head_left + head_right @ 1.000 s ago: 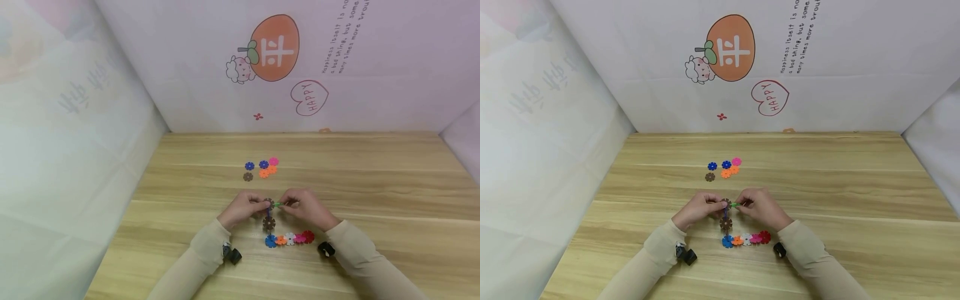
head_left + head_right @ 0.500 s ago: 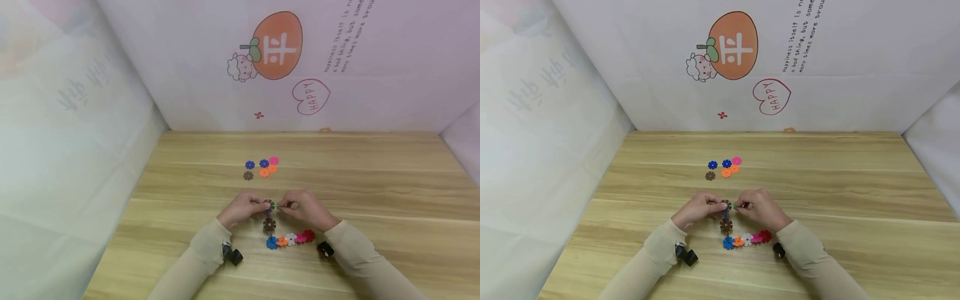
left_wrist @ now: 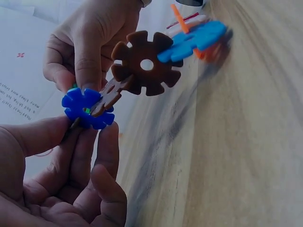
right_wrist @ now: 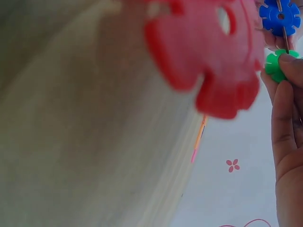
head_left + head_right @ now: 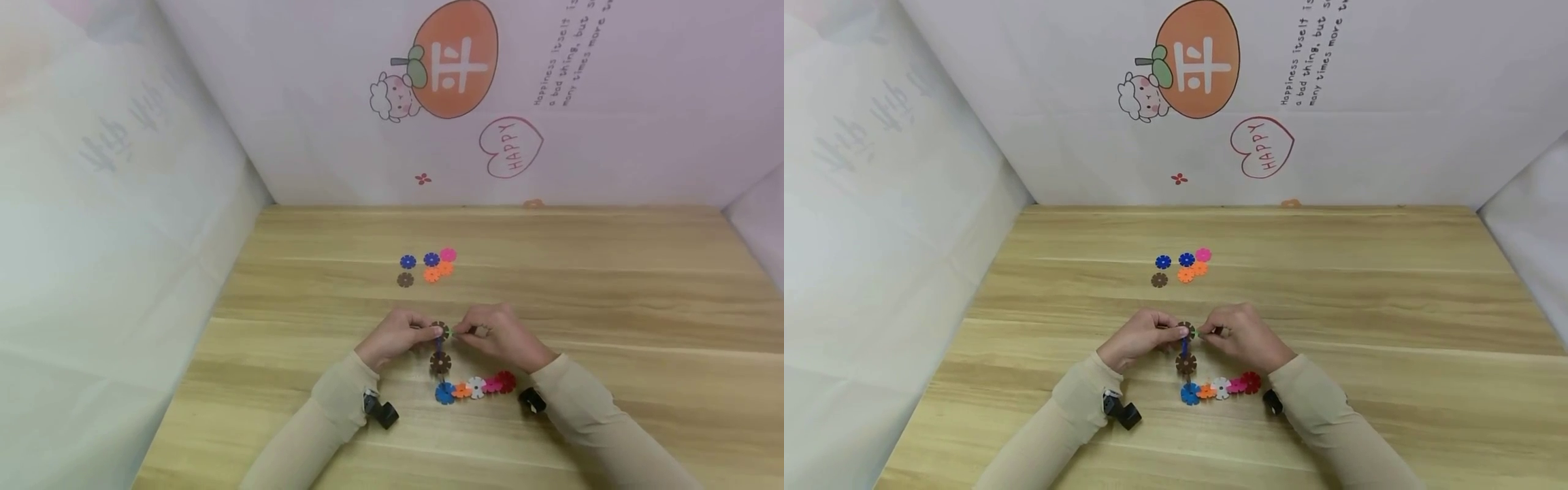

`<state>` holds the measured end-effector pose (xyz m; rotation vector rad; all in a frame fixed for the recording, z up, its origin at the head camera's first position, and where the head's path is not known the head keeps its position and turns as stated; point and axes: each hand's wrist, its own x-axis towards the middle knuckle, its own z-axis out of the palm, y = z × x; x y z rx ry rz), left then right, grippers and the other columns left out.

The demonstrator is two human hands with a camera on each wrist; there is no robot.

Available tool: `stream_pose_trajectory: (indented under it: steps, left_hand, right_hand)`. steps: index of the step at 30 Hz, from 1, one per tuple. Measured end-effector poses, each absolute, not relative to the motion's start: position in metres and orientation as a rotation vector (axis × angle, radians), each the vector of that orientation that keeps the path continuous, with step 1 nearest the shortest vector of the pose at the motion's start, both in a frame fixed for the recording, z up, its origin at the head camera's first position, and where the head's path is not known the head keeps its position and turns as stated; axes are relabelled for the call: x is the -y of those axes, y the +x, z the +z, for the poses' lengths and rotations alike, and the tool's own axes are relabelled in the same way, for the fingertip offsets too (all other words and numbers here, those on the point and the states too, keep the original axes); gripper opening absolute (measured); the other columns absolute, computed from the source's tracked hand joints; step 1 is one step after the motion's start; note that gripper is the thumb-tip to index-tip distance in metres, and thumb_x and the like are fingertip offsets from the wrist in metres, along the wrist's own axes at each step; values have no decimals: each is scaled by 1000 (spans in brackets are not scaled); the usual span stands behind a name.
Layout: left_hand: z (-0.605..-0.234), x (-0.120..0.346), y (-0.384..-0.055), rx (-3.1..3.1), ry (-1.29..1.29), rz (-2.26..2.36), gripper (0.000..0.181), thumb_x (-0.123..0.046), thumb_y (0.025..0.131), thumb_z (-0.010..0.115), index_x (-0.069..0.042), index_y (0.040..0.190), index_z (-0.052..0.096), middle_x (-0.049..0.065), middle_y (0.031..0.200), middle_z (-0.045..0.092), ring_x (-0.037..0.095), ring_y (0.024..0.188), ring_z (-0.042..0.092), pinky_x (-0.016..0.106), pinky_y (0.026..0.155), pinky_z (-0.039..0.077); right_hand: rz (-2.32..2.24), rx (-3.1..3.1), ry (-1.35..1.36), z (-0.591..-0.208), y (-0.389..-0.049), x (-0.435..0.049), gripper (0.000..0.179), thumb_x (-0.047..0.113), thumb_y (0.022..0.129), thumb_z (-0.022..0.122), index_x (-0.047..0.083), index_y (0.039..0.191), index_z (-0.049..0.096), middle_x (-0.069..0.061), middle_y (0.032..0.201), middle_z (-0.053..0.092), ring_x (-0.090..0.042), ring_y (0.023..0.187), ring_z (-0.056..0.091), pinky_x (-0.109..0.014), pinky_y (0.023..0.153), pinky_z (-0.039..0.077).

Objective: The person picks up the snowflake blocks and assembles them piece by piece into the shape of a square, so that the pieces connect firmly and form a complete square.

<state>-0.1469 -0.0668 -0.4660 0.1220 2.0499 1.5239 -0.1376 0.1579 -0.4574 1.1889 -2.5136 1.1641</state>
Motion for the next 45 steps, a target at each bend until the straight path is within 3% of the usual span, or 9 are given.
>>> stream_pose_trajectory:
  steps: [14,22,29,36,45]
  left_hand:
    - [-459,66,-147,-2070,98,1550,16,-20,90,73,-4,89,76,0,85,69,14,70,52,25,63,44]
    - [-458,68,-151,-2084,158,1495,18,-24,90,72,-7,92,75,2,90,71,15,75,59,26,68,51]
    - [-453,68,-152,-2073,140,1495,20,-24,92,70,-6,100,72,3,93,73,14,76,63,26,69,54]
    - [-454,70,-150,-2024,160,1516,25,-23,92,69,-7,112,69,7,95,74,18,78,68,31,71,58]
    - [-455,65,-142,-2017,210,1458,35,-39,92,68,-16,119,70,1,104,73,16,87,68,33,76,58]
  right_hand:
    - [1161,2436,1231,-452,-141,-156,19,-7,74,80,7,87,77,-2,84,75,-10,74,71,-18,68,58]
    - [1120,2503,1211,-448,-143,-155,20,-4,76,80,8,89,73,0,87,75,-9,77,71,-19,70,58]
    - [1049,2784,1174,-441,-154,-166,25,2,82,77,7,105,70,-4,101,74,-16,90,71,-29,81,60]
    - [979,3032,915,-445,-178,-181,26,8,86,73,-1,110,68,-13,103,72,-27,96,69,-42,86,58]
    - [974,3147,673,-453,-207,-169,41,18,91,70,-5,124,61,-21,117,68,-35,107,65,-51,95,52]
